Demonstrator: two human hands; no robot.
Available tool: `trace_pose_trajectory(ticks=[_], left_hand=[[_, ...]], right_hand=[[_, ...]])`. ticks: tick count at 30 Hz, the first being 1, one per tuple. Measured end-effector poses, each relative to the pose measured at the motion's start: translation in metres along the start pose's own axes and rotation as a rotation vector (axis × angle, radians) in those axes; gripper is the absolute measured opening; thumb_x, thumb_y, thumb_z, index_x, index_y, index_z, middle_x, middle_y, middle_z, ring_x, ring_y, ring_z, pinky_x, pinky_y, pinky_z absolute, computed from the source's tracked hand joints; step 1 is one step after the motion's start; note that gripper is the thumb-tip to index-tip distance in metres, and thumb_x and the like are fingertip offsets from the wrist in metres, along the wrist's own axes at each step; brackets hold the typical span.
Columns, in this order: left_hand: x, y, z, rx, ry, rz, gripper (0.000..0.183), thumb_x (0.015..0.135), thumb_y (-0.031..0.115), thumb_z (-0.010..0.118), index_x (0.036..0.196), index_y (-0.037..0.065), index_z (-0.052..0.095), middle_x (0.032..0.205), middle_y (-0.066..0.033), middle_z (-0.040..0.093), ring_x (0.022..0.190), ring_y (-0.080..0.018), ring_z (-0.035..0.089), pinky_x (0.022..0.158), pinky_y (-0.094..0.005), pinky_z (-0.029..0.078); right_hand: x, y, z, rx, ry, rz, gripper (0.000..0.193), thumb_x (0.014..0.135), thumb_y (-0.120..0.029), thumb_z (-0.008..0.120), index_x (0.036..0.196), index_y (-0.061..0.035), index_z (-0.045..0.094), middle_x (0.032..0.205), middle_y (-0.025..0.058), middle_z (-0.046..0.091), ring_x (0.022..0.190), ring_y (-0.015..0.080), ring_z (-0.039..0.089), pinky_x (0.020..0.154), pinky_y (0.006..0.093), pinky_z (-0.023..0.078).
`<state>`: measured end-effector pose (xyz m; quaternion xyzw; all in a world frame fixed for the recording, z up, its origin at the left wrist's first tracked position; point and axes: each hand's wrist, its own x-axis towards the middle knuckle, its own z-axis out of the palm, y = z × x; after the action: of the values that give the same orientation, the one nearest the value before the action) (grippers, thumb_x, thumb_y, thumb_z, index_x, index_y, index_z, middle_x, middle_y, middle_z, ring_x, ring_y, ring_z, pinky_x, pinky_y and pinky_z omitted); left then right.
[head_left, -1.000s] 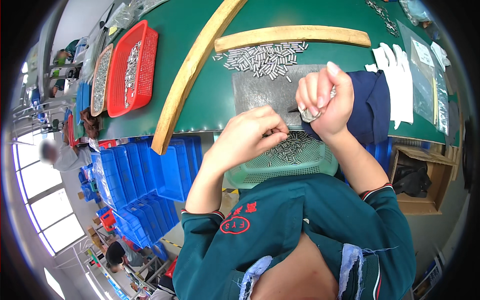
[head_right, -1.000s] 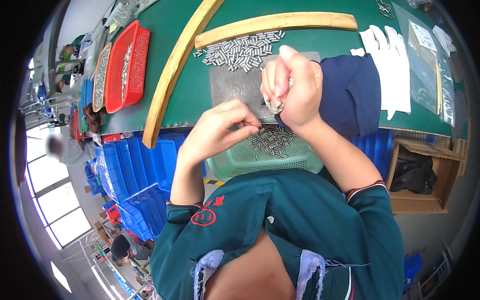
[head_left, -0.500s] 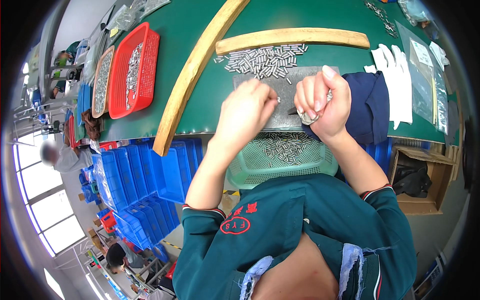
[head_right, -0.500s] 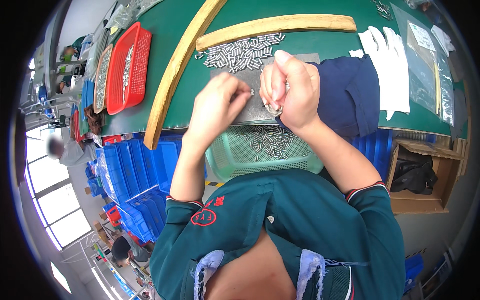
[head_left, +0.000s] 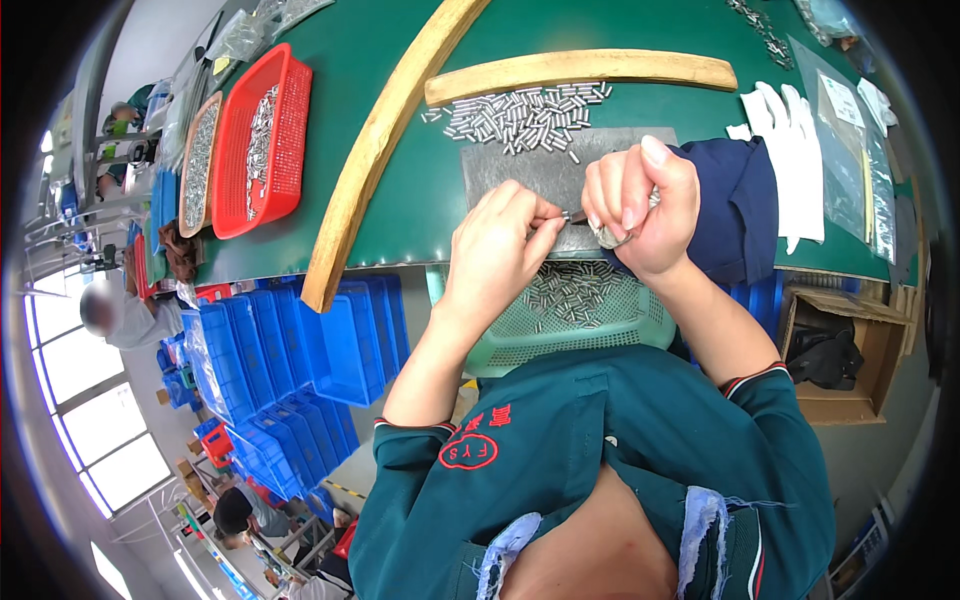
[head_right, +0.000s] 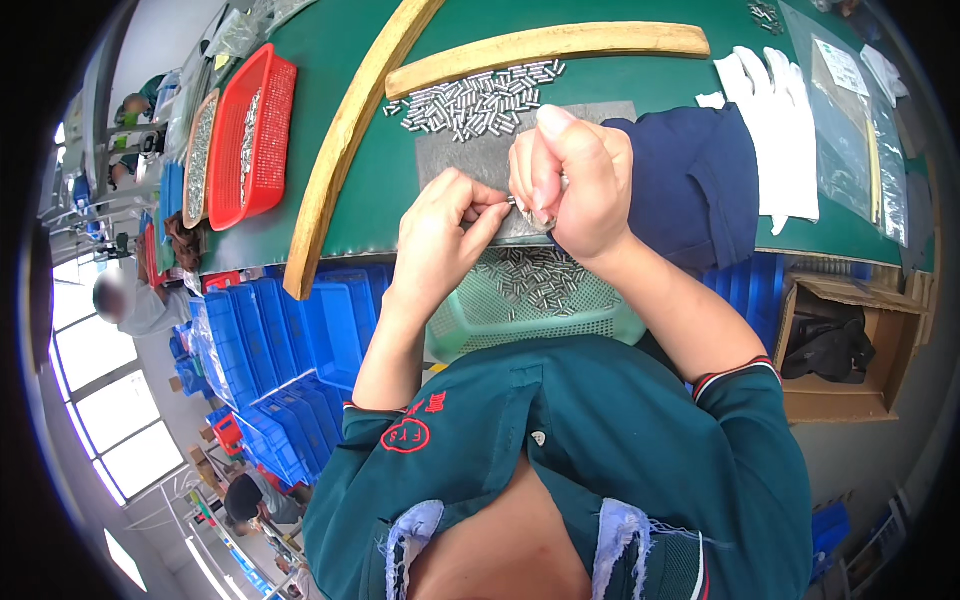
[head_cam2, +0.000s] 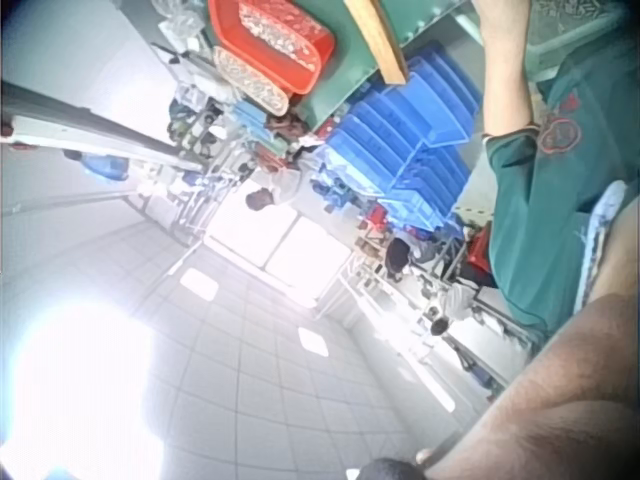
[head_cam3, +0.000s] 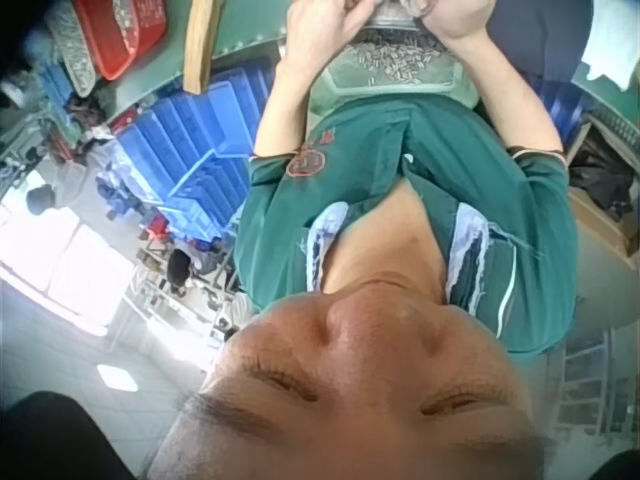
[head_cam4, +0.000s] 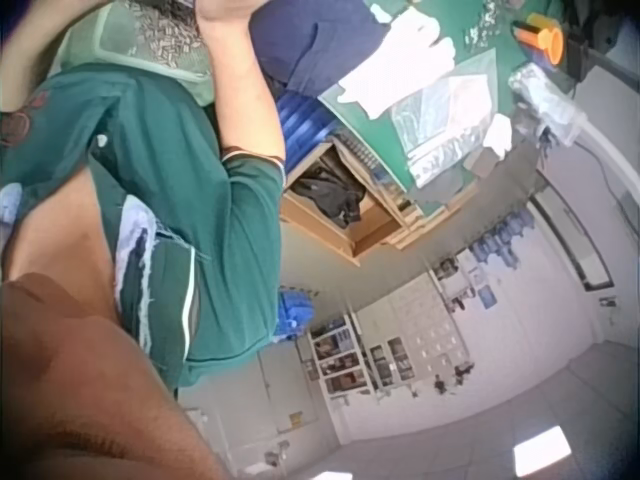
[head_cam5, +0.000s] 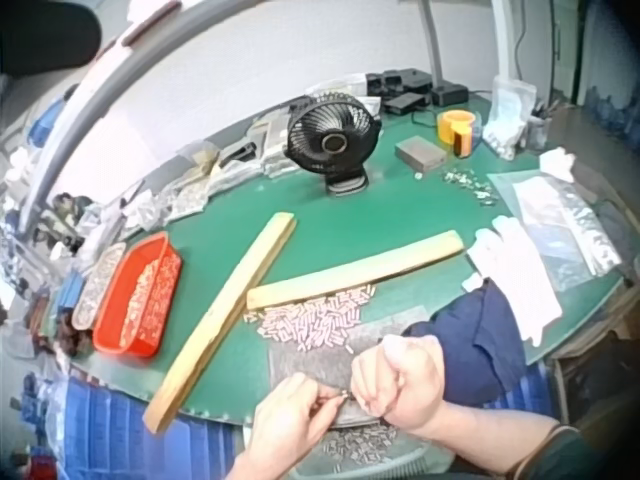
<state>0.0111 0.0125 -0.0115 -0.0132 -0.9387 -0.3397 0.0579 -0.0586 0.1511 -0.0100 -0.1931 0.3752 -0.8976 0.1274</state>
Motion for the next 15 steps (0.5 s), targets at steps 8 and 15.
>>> trace_pose_trajectory(ticks=[8,15], left_hand=[[0.0017,-0.0008,-0.0001,-0.007,0.009,0.031,0.009,0.073,0.01,0.066,0.075,0.005,0.059,0.074,-0.0063,0.055,0.072,-0.0245,0.056,0.064,-0.0343,0.045],[-0.0017,-0.0023,-0.0001,-0.013,0.034,0.086,0.008,0.073,0.004,0.068,0.079,0.002,0.062,0.072,-0.0061,0.054,0.061,-0.0144,0.056,0.056,-0.0259,0.046]], right_hand=[[-0.0005,-0.0004,0.0035,-0.111,0.0,-0.022,0.05,0.092,-0.022,0.032,0.044,-0.0072,0.034,0.038,0.0047,0.034,0.034,0.0118,0.029,0.038,0.0276,0.031],[-0.0001,-0.0001,-0.0003,-0.016,0.044,-0.002,0.05,0.092,-0.025,0.027,0.045,-0.0101,0.032,0.038,0.0026,0.031,0.033,0.0111,0.026,0.039,0.0278,0.032]])
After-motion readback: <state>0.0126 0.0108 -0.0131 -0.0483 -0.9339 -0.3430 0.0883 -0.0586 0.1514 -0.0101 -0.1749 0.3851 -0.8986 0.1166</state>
